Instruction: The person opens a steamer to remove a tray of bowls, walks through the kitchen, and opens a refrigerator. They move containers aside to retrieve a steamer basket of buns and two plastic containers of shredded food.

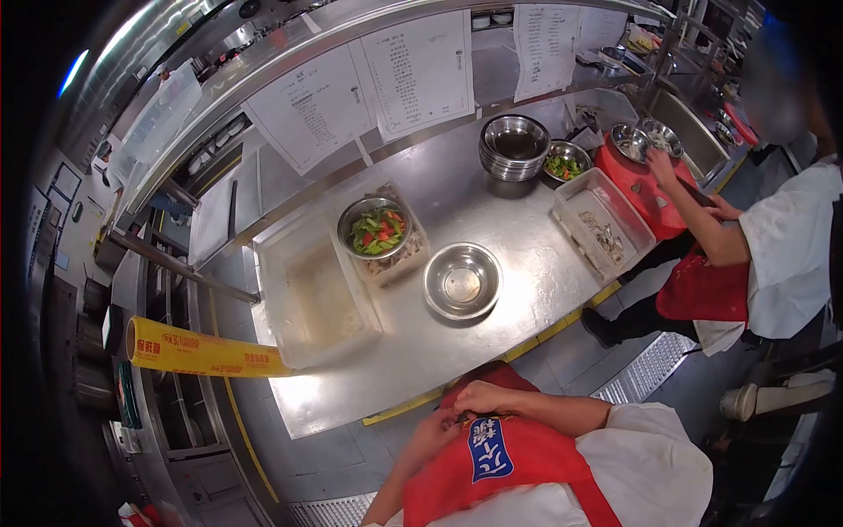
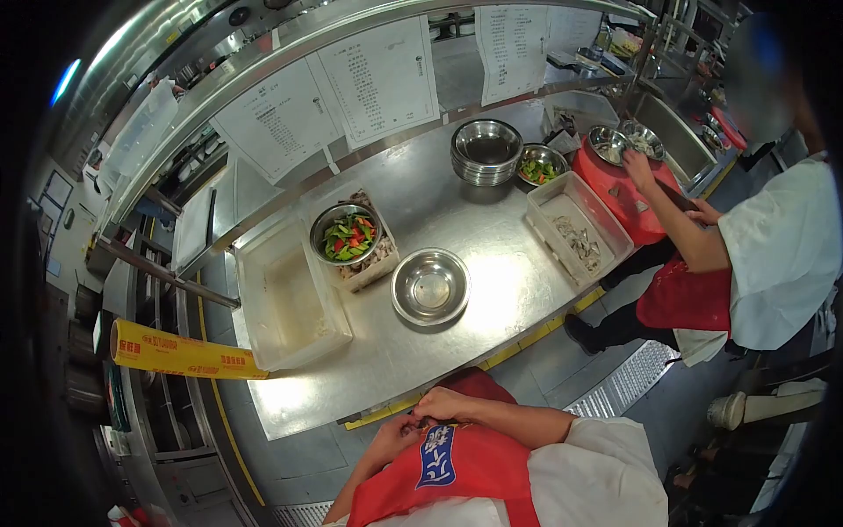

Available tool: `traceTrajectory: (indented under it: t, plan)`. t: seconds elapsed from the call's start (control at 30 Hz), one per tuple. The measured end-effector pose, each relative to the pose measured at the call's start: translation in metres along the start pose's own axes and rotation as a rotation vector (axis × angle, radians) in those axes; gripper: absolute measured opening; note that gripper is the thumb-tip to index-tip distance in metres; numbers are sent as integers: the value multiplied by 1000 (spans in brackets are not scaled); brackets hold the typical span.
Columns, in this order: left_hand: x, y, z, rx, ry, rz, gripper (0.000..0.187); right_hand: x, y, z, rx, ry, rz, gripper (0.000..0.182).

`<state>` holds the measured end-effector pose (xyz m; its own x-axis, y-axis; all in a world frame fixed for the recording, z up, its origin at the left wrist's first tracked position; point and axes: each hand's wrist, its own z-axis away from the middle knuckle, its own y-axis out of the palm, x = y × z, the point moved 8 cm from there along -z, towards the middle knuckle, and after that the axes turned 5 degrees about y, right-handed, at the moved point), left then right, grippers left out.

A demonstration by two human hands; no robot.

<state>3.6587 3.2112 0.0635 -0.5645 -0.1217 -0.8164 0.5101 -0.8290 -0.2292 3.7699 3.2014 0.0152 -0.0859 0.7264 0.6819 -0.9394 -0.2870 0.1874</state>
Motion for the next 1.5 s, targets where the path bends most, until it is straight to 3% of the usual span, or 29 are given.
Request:
traceTrajectory:
  t: [0.23,0.43,0.53,0.63,0.7,0.83,0.9,1.03,1.07,1.1,1.13,1.2,1.23,1.3,1.37,1.5]
  plan:
    - [16,4,-9,-15,3,109,30,-1,-8,3,-52,48,-352,13]
    - [31,6,-21,-6,26,94,29,-3,-20,7,-148,10,-483,15]
    - [21,9,-25,-50,128,144,27,-6,-23,6,-182,32,-399,14]
    - [-18,3,-19,-50,122,-79,28,3,-23,10,-207,-18,-306,14]
    - [-9,7,-32,-35,165,-182,30,0,-24,3,-188,-52,-174,16]
    - [-32,17,-41,79,328,-492,30,16,-27,34,-234,-72,9,34]
    - [-34,22,-41,130,390,-646,31,26,-23,53,-200,-109,304,54]
    - [-38,42,-47,250,535,-815,28,-37,-17,62,-158,86,8,67]
    - [-35,54,-50,333,533,-913,30,-49,-14,66,-186,79,31,65]
    - [-37,65,-48,391,578,-911,30,-37,1,95,-184,10,-262,59]
    - [-35,77,-46,450,621,-907,30,-55,6,99,-215,22,-309,50]
    - [-20,106,-40,572,807,-844,28,-52,22,132,-330,-54,-388,43]
    - [-15,117,-35,625,895,-805,28,-91,30,128,-406,52,-437,38]
    - [-11,129,-21,718,935,-753,29,-138,48,124,-562,13,-529,29]
    - [-13,139,-9,797,907,-752,31,-134,70,134,-604,-151,-1120,23]
    - [-40,138,16,965,681,-753,33,-153,76,139,-619,-225,-1464,14]
